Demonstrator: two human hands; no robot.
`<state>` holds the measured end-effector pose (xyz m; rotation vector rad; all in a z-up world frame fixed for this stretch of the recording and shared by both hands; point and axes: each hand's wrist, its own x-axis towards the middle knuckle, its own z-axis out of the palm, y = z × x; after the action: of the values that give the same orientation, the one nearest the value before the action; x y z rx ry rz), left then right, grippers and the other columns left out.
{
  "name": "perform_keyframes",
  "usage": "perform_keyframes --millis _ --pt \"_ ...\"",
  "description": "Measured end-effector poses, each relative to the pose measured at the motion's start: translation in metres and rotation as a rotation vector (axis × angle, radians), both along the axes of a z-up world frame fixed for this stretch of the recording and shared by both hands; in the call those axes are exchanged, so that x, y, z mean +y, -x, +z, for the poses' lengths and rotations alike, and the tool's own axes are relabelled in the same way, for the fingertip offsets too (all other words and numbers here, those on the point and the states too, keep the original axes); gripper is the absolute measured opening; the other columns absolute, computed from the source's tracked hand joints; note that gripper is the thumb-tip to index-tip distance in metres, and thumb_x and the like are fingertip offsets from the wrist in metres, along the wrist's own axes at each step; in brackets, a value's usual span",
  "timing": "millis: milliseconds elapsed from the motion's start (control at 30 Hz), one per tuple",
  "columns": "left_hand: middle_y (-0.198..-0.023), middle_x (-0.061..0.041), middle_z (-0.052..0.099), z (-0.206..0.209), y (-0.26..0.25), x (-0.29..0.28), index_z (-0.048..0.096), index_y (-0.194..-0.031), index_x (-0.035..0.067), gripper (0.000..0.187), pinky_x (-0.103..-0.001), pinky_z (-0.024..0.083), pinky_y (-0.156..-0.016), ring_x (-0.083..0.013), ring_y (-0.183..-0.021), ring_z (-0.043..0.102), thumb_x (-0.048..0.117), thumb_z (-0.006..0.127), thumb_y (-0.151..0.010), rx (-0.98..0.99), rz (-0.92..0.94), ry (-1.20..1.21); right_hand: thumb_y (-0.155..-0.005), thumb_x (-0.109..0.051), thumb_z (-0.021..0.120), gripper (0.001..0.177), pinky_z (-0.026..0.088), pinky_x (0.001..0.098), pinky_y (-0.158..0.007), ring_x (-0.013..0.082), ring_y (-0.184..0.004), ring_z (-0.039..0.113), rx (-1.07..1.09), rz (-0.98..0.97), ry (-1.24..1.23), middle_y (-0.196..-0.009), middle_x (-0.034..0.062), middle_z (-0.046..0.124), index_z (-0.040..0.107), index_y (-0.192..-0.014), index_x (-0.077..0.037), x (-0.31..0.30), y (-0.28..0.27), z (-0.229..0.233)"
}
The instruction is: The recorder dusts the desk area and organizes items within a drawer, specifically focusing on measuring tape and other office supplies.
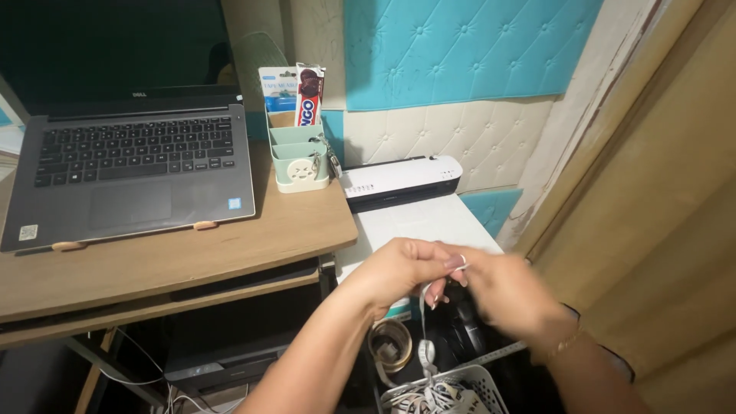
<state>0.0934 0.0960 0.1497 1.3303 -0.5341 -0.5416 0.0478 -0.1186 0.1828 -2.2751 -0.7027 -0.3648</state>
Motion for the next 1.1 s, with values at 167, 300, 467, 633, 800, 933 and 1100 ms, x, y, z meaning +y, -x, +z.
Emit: perform_keyframes --millis 167,300,467,633,800,933,1100 --pt "-0.061 -0.002 0.063 0.006 0.002 0.031 0.074 -0.091 -0.002 0.022 -0.027 0.053 -0.062 -0.0116 -0.053 0.055 0.019 0.07 -0.098 0.025 0.011 -0.02 -0.101 -0.002 0.049 0.041 0.055 0.0315 -0.075 0.0189 -0.084 0.068 0.068 -0.532 -0.207 -0.105 0.0075 0.082 0.074 -0.132 -0.009 -0.068 -0.033 -0.005" --pt "-0.059 0.0 0.061 -0.002 -0.004 0.067 0.073 -0.094 0.0 0.019 -0.031 0.06 -0.074 -0.0119 -0.055 0.058 0.018 0.069 -0.097 0.146 0.061 -0.009 -0.109 -0.006 0.047 0.033 0.057 0.0283 -0.091 0.0152 -0.103 0.074 0.01 -0.721 -0.53 -0.111 0.0135 0.075 0.065 -0.136 -0.002 -0.191 -0.073 -0.049" --pt "-0.057 0.0 0.06 -0.005 -0.005 0.064 0.073 -0.096 0.001 0.018 -0.033 0.061 -0.08 -0.0131 -0.054 0.057 0.018 0.069 -0.098 0.195 0.139 0.047 -0.097 -0.015 0.069 0.035 0.056 0.0396 -0.086 0.0263 -0.101 0.073 0.169 -0.859 0.177 -0.113 0.016 0.077 0.075 -0.131 -0.011 -0.205 -0.092 -0.079" --pt "-0.081 -0.009 0.076 -0.003 -0.002 0.027 0.073 -0.11 -0.003 0.023 -0.032 0.056 -0.071 -0.0171 -0.069 0.07 0.015 0.063 -0.1 0.172 -0.004 0.006 -0.075 -0.008 0.079 0.089 0.037 0.0348 -0.109 0.0179 -0.134 0.05 0.291 -0.129 -0.03 -0.152 0.0066 0.056 0.044 -0.156 -0.023 0.01 0.008 -0.006" --pt "-0.096 -0.014 0.077 -0.012 0.007 0.017 0.071 -0.115 -0.003 0.022 -0.036 0.062 -0.081 -0.0192 -0.078 0.073 0.011 0.061 -0.1 0.339 -0.042 0.223 -0.09 -0.004 0.06 0.043 0.053 0.0289 -0.095 0.0147 -0.107 0.07 0.338 -0.075 -0.373 -0.114 0.009 0.078 0.065 -0.133 -0.006 0.016 -0.017 -0.066" --pt "-0.095 -0.014 0.071 -0.029 0.015 0.019 0.069 -0.125 -0.004 0.024 -0.038 0.063 -0.087 -0.0214 -0.081 0.073 0.01 0.06 -0.108 0.443 -0.314 0.341 -0.098 -0.004 0.052 0.033 0.056 0.0265 -0.087 0.0108 -0.094 0.071 0.418 -0.072 -0.575 -0.105 0.0057 0.079 0.074 -0.123 -0.001 0.022 -0.013 -0.051" --pt "-0.111 -0.018 0.075 0.008 0.018 0.008 0.067 -0.121 -0.006 0.027 -0.04 0.062 -0.093 -0.0244 -0.099 0.075 0.007 0.058 -0.101 0.278 0.021 0.371 -0.099 -0.012 0.054 0.027 0.059 0.0275 -0.085 0.0135 -0.09 0.074 0.452 0.02 -0.547 -0.098 0.0088 0.082 0.074 -0.111 0.001 0.013 -0.023 -0.107"
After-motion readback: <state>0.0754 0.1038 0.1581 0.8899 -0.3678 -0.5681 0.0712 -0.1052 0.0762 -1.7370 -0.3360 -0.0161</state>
